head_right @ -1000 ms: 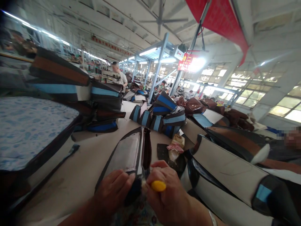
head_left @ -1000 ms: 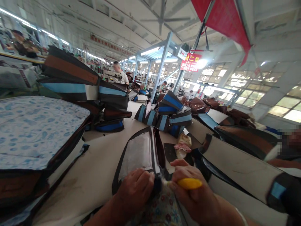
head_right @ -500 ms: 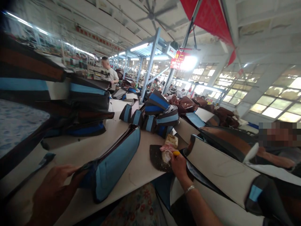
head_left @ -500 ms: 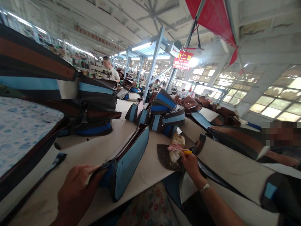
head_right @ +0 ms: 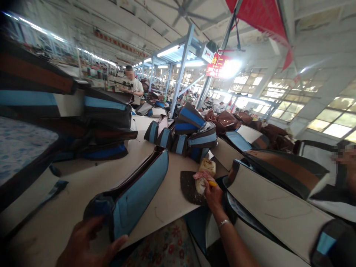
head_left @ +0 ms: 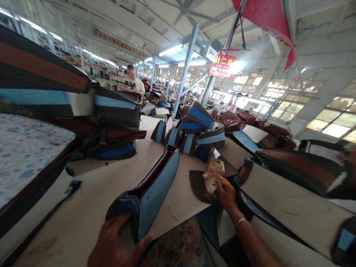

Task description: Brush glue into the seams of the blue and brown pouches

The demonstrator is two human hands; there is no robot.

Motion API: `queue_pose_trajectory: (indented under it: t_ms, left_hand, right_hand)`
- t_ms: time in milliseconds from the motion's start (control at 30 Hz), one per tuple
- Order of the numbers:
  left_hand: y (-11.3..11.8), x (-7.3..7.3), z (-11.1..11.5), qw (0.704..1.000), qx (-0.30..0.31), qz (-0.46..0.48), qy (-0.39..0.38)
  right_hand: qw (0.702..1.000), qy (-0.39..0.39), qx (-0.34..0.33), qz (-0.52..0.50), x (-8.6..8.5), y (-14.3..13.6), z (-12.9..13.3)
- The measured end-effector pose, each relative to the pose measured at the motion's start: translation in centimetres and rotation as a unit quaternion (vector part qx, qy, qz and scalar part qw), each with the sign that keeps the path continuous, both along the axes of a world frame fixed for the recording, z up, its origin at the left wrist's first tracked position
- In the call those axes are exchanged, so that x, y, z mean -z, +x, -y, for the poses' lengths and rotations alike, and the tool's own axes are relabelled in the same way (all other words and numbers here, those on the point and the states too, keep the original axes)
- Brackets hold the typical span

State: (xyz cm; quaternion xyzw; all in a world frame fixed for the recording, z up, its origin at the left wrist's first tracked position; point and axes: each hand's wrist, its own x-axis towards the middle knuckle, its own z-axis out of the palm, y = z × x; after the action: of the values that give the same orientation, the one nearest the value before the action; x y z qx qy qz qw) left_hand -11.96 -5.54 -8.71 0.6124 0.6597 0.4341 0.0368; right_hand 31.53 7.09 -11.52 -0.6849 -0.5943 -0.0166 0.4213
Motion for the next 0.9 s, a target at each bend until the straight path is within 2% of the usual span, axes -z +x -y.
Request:
queue_pose_trajectory:
  t_ms: [133,300,433,567,633,700,800,900]
  left_hand:
    - [1.4,-2.0,-1.4,0.999,-0.002,0.032,0.026]
    - [1.7,-2.8,-2.6,0.998,-0.013,0.031,0.047]
    - [1.8,-3.3,-3.4,0.993,0.027,0.02,0.115]
    - [1.3,-5.2,-3.9,0.985,0.082,0.025,0.149]
    - [1.1,-6.5,-4.0,0.982,0.119,0.05,0.14]
    - [1.0,-7.7,-3.8,0.977,0.145,0.073,0.136]
    - [1.2,-9.2,-3.2,0.979,0.141,0.088,0.119]
    - [1.3,-11.0,-2.3,0.982,0.137,0.098,0.082]
  right_hand:
    - [0.998,0.023,-0.052,0.02,0.4,-0.5,2.0]
    - [0.995,0.037,-0.084,0.033,0.1,-1.0,3.7]
    - [0.996,0.062,-0.064,0.017,-0.3,-1.7,4.1]
    - [0.994,0.075,-0.074,0.001,-1.5,-3.2,4.7]
    - [0.992,0.088,-0.092,-0.005,-3.2,-4.6,5.0]
    - [0.988,0.101,-0.115,-0.014,-5.8,-6.8,5.7]
    - [0.975,0.128,-0.164,-0.072,-11.2,-11.6,7.9]
    - [0.929,0.199,-0.267,-0.16,-16.6,-17.1,10.9]
